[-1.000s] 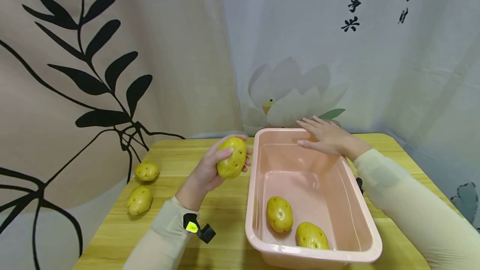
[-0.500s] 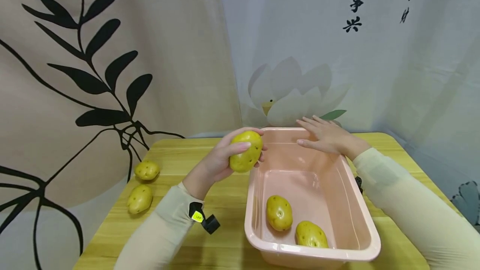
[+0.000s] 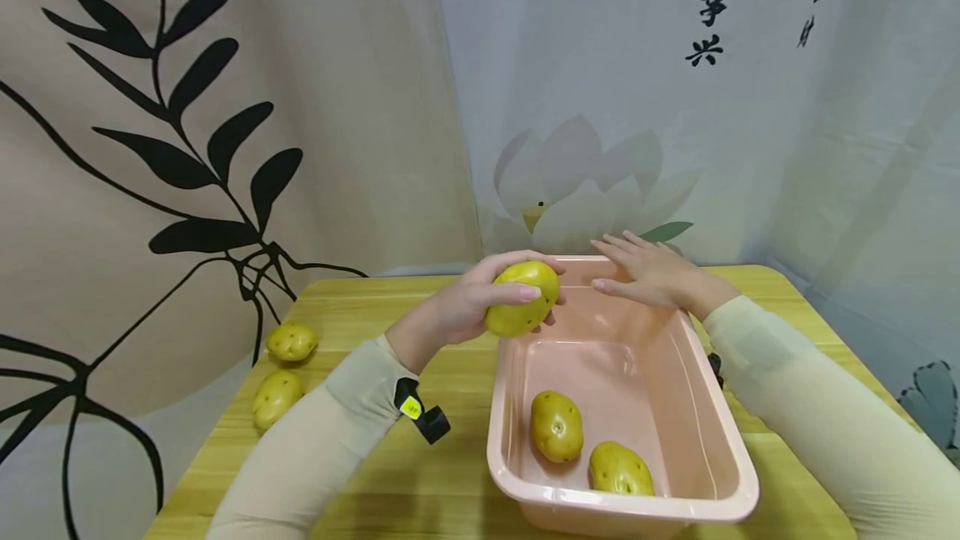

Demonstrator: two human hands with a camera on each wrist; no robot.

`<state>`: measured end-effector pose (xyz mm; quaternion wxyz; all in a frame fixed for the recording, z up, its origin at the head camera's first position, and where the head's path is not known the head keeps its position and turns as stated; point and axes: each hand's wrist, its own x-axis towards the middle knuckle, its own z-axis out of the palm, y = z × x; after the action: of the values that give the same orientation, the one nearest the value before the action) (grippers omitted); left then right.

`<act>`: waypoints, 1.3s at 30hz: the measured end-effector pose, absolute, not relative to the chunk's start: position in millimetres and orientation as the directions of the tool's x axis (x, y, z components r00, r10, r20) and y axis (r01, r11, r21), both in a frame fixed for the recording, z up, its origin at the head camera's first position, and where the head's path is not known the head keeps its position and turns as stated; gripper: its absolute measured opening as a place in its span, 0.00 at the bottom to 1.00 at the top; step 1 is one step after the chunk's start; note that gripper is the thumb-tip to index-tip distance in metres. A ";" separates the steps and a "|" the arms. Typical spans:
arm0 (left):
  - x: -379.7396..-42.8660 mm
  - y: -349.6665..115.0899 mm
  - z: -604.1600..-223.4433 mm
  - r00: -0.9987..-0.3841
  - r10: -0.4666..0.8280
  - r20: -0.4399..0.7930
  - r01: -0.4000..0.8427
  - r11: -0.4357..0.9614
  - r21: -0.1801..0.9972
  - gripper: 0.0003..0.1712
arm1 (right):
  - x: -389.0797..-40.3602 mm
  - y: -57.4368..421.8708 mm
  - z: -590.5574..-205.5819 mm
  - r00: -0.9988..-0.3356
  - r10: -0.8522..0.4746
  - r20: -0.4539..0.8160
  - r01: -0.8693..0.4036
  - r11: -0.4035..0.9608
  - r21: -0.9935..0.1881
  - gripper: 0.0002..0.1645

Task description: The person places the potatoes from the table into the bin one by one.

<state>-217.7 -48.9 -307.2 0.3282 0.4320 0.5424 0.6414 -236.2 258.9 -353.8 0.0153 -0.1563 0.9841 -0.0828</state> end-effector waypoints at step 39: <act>-225.2 20.2 -332.6 -0.194 0.954 -0.226 0.319 0.280 0.905 0.25 | -237.5 260.7 -357.1 -0.944 -0.327 0.048 -0.331 0.937 -0.112 0.50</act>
<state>-225.2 20.2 -332.6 0.4262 0.4704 0.6769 0.3726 -237.5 260.7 -357.1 -0.0145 -0.1671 0.9840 -0.0596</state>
